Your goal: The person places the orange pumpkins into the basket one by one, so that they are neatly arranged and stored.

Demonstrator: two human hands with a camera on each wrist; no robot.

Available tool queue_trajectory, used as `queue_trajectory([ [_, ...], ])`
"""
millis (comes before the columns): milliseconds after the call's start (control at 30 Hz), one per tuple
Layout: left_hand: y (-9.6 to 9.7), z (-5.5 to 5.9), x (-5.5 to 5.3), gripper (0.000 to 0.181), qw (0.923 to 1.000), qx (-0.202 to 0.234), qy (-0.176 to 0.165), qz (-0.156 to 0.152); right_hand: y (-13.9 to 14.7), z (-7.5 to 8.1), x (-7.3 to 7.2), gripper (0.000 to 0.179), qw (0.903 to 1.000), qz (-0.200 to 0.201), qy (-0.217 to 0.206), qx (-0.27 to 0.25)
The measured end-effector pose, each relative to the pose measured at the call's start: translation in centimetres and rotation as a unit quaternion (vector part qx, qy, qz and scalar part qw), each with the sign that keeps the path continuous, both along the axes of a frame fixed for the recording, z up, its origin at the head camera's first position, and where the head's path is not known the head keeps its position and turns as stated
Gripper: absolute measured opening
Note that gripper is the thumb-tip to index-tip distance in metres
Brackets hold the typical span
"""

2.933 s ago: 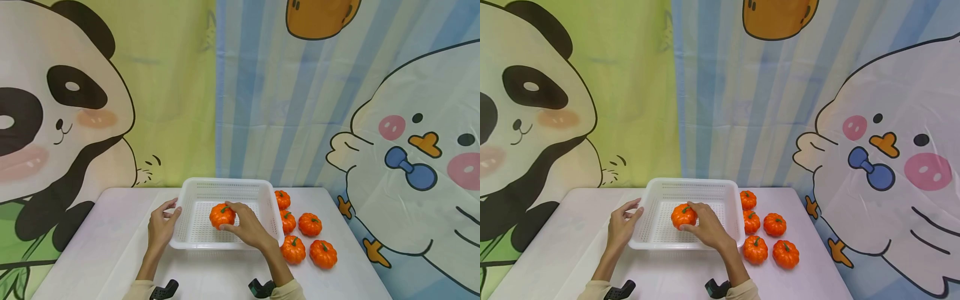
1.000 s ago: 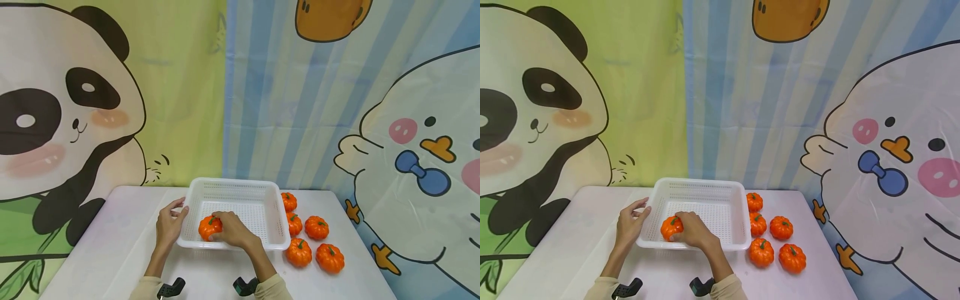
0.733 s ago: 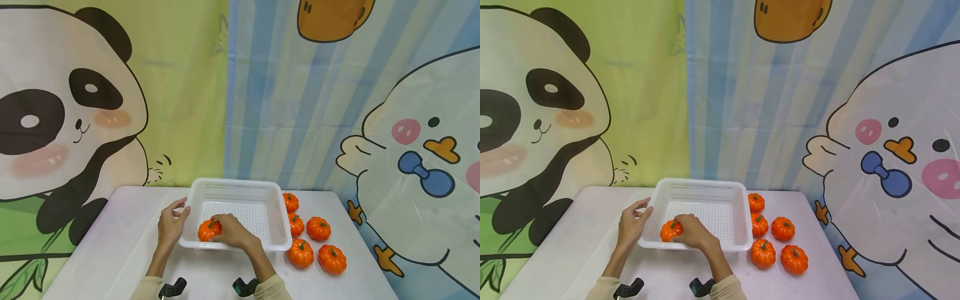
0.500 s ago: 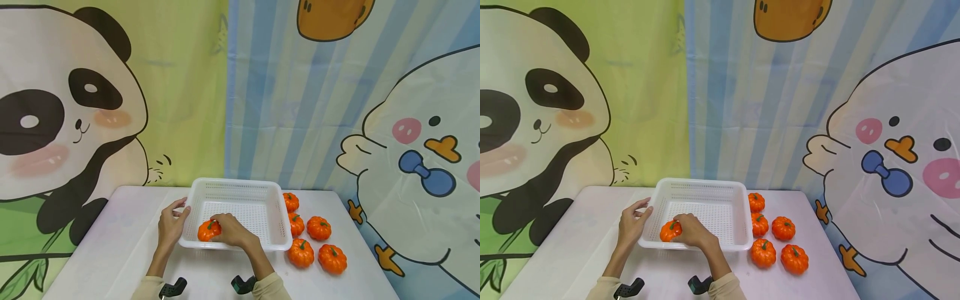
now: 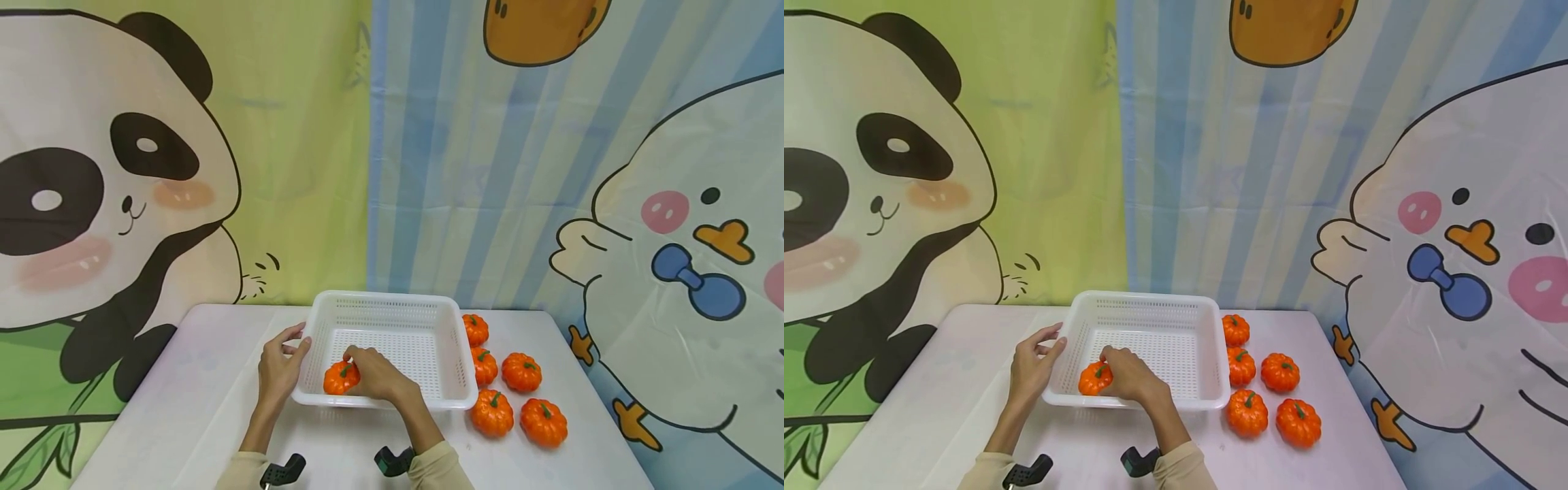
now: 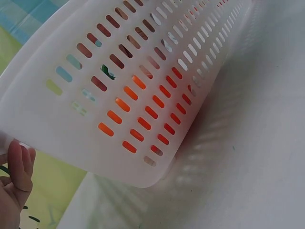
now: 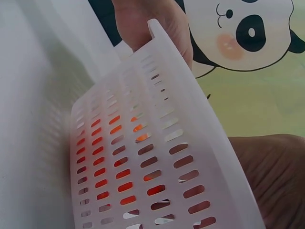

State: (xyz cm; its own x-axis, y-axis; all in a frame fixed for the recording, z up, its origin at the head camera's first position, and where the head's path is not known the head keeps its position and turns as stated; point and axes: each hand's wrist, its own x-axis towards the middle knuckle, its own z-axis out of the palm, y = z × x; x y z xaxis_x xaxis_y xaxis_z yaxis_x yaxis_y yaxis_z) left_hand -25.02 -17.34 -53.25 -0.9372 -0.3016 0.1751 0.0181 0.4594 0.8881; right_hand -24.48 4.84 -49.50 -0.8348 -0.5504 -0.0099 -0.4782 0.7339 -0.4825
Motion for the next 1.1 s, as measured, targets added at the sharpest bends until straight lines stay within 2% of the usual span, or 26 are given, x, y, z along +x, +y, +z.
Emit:
queue_trajectory([
  [367, 0.1, 0.0, 0.0, 0.040, 0.9999, -0.002, 0.010, 0.003, 0.1, -0.3, -0.3, 0.060, 0.9999, -0.007, -0.003, 0.010],
  [633, 0.1, 0.0, 0.1, 0.040, 1.0000, -0.003, 0.004, 0.002, 0.4, 0.0, 0.0, 0.064, 0.9998, -0.007, -0.016, 0.001],
  [900, 0.1, -0.1, 0.0, 0.040, 0.9999, -0.005, 0.010, 0.001, 1.5, 1.4, 0.5, 0.074, 0.9993, -0.022, -0.022, -0.018],
  [1100, 0.0, -0.1, -0.1, 0.039, 0.9999, -0.006, 0.012, 0.008, 2.6, 2.8, 0.9, 0.075, 0.9987, -0.031, 0.002, -0.040],
])
